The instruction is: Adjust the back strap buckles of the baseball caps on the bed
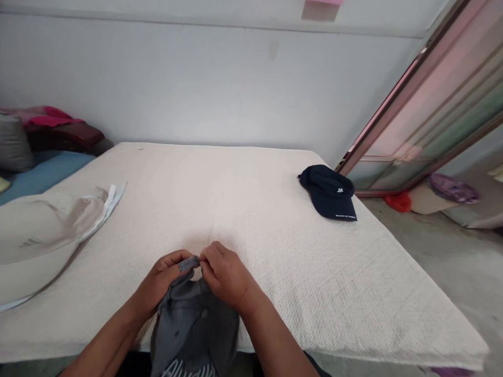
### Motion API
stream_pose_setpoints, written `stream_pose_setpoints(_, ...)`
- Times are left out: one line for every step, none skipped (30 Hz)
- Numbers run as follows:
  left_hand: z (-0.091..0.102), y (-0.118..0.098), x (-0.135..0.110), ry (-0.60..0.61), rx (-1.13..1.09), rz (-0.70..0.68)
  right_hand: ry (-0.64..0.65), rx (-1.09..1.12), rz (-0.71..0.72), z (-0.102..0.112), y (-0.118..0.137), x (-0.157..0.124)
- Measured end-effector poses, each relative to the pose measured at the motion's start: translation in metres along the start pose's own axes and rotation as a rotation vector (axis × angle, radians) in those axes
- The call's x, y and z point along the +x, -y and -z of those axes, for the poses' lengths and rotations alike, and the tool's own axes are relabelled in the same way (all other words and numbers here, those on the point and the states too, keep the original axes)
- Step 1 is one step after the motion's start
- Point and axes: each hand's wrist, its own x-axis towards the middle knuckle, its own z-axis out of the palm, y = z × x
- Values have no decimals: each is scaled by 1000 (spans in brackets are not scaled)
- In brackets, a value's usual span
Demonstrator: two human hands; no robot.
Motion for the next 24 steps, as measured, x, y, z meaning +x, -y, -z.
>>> stream_pose_setpoints(0,1,0,2,1,-1,-7,-6,-3,-1,0,0)
stream_pose_setpoints(0,2,1,1,1,-3,-20,-7,-12,-2,-1,0)
stream_pose_setpoints(-1,3,1,0,-1,-4,-38,-4,-29,-3,-1,0)
stream_pose_setpoints(-2,4,1,1,-10,-4,-61,3,-55,-4,-2,0)
stream_pose_setpoints(-2,4,1,3,-27,-1,-83,13,-88,-5,-2,0)
stream_pose_setpoints(-3,5,2,7,-47,3,-100,25,-126,-6,-3,0)
stream_pose_setpoints(-4,6,2,10,-67,7,-113,38,-165,-6,-3,1)
stream_pose_setpoints(-5,6,2,9,-82,11,-119,51,-200,-6,-3,1)
stream_pose_setpoints(-6,7,2,6,-90,14,-120,62,-227,-6,-3,1)
stream_pose_setpoints(-6,7,2,-1,-93,19,-118,74,-244,-6,-3,1)
stream_pose_setpoints(-6,7,2,-7,-94,28,-114,83,-247,-5,-2,1)
stream_pose_setpoints(-6,8,2,-14,-97,38,-109,93,-234,-4,-2,1)
stream_pose_setpoints(-6,8,2,-18,-100,48,-101,102,-207,-3,-2,0)
stream_pose_setpoints(-5,8,2,-19,-102,56,-93,109,-172,-2,-2,0)
stream_pose_setpoints(-5,8,2,-16,-103,60,-81,113,-133,-1,-2,-1)
stream_pose_setpoints(-5,8,2,-10,-102,58,-68,112,-98,0,-2,-2)
stream_pose_setpoints(-4,8,2,-3,-100,51,-53,105,-71,0,-2,-3)
stream_pose_setpoints(-4,8,2,5,-92,43,-37,94,-53,1,-3,-3)
stream_pose_setpoints(-4,7,2,13,-82,39,-22,82,-44,1,-3,-4)
stream_pose_setpoints(-4,7,2,19,-72,35,-8,71,-43,1,-3,-4)
stream_pose_setpoints(-3,8,2,26,-63,34,-1,64,-51,1,-3,-4)
stream_pose_setpoints(-3,8,3,33,-57,35,-1,61,-65,1,-3,-4)
stream_pose_setpoints(-3,9,3,42,-56,37,-8,63,-85,0,-3,-4)
stream_pose_setpoints(-3,10,3,49,-59,37,-21,69,-111,0,-3,-4)
